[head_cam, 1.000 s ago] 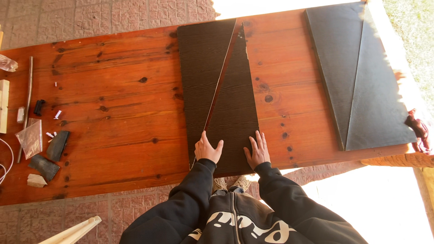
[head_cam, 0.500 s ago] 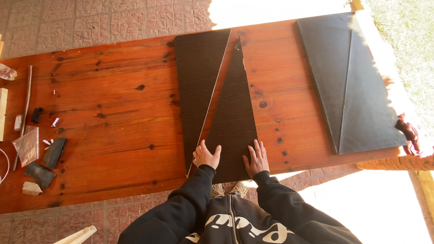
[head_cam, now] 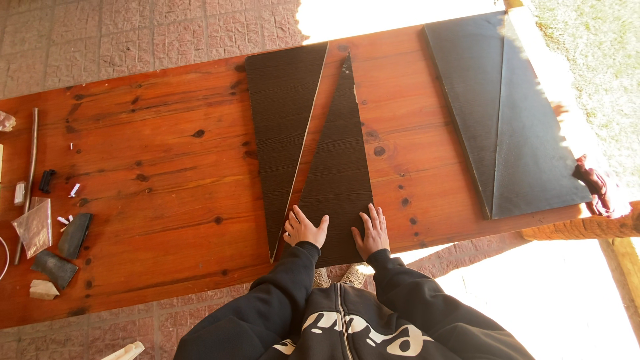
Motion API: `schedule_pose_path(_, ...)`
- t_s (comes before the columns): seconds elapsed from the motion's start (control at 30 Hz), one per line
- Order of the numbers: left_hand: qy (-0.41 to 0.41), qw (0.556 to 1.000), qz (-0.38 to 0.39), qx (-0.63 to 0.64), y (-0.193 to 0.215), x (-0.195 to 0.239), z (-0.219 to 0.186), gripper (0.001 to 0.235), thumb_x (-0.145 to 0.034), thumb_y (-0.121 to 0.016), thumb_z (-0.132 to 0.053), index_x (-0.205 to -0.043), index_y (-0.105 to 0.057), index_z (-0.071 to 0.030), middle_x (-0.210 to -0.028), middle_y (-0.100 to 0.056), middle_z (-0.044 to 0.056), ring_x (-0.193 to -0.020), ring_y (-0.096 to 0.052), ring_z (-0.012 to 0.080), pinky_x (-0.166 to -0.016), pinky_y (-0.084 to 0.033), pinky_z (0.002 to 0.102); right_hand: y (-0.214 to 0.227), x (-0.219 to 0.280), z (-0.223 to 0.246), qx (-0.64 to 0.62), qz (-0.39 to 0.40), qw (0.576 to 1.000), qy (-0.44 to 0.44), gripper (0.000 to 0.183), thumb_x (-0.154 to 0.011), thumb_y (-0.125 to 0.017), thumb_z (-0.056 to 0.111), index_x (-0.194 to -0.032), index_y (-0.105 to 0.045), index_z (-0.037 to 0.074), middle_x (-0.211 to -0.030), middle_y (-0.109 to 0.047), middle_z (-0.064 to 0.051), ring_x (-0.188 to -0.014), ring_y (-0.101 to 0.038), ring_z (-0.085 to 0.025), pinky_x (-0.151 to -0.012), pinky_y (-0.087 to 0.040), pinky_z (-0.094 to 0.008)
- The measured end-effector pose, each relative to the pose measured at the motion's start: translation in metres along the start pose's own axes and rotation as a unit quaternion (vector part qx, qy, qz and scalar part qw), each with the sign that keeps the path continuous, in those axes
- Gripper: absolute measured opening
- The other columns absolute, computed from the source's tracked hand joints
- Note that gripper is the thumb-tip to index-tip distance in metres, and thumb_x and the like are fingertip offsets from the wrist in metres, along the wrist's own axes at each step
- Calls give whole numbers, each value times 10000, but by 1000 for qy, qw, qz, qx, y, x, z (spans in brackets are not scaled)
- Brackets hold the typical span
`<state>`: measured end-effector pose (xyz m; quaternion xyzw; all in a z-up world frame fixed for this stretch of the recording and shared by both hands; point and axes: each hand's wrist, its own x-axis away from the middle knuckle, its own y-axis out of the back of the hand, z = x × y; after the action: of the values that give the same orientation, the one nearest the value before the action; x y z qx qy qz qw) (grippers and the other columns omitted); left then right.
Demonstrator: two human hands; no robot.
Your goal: The person wipes the surface of two dark wooden boards placed on a larger wooden table using a purple cloth. The person moves the boards slightly and continues wiping different sections of the boards.
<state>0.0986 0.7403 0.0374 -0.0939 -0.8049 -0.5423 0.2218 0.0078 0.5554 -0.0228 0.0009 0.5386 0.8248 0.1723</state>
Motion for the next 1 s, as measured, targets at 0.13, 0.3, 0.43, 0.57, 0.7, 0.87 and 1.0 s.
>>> schedule_pose_path(0.13, 12, 999, 42, 12, 20, 1, -9, 1081, -844, -467, -793, -1638, -122, -146, -1625, -296, 184, -1485, -288, 368, -1128, -284, 626, -2, 2, -5, -19, 8, 1000, -9, 554, -916, -657, 448, -1390, -536, 188, -1632, -346, -134, -1502, -313, -411, -1200, -312, -539)
schedule_pose_path(0.3, 19, 993, 85, 76, 29, -14, -1, 1047, -822, -472, -861, -1619, -220, -231, -1588, -391, 118, -1453, -358, 337, -1086, -329, 646, -5, 3, -6, -29, 11, 999, -20, 558, -896, -679, 440, -1377, -542, 194, -1633, -349, -120, -1490, -328, -429, -1197, -323, -542)
schedule_pose_path(0.43, 20, 990, 103, 92, 27, -38, 14, 1046, -798, -474, -914, -1603, -266, -279, -1564, -430, 85, -1409, -421, 324, -1046, -373, 638, -9, 2, -7, -32, 10, 999, -37, 553, -883, -693, 423, -1364, -552, 189, -1631, -356, -110, -1491, -333, -424, -1204, -329, -540)
schedule_pose_path(0.57, 20, 974, 148, 172, 39, -56, 23, 1049, -842, -506, -869, -1585, -339, -148, -1515, -490, 205, -1417, -440, 369, -1150, -318, 505, -8, 5, -11, -66, 8, 997, -34, 545, -882, -704, 407, -1358, -558, 186, -1623, -363, -116, -1488, -328, -430, -1206, -323, -528)
schedule_pose_path(0.7, -28, 952, 206, 223, 74, -56, 10, 1008, -822, -550, -889, -1476, -542, -121, -1490, -551, 169, -1427, -459, 315, -1174, -327, 432, 2, 4, -16, -136, 16, 990, -36, 532, -891, -706, 401, -1359, -558, 196, -1626, -361, -111, -1487, -310, -442, -1206, -316, -527)
schedule_pose_path(0.87, -26, 928, 250, 276, 123, -16, -27, 1024, -823, -650, -779, -1465, -535, 10, -1536, -472, 227, -1466, -393, 343, -1214, -294, 428, 17, 0, -19, -164, 36, 985, -29, 547, -887, -716, 406, -1368, -558, 198, -1624, -368, -104, -1467, -348, -426, -1194, -350, -508)
schedule_pose_path(1.0, -3, 950, 234, 205, 59, -68, 1, 1192, -782, -626, -862, -1542, -399, 28, -1585, -403, 231, -1478, -375, 324, -1232, -274, 438, 35, -7, -24, -280, 48, 958, -39, 457, -841, -774, 349, -1252, -672, 180, -1585, -442, -108, -1370, -440, -477, -1124, -419, -563)
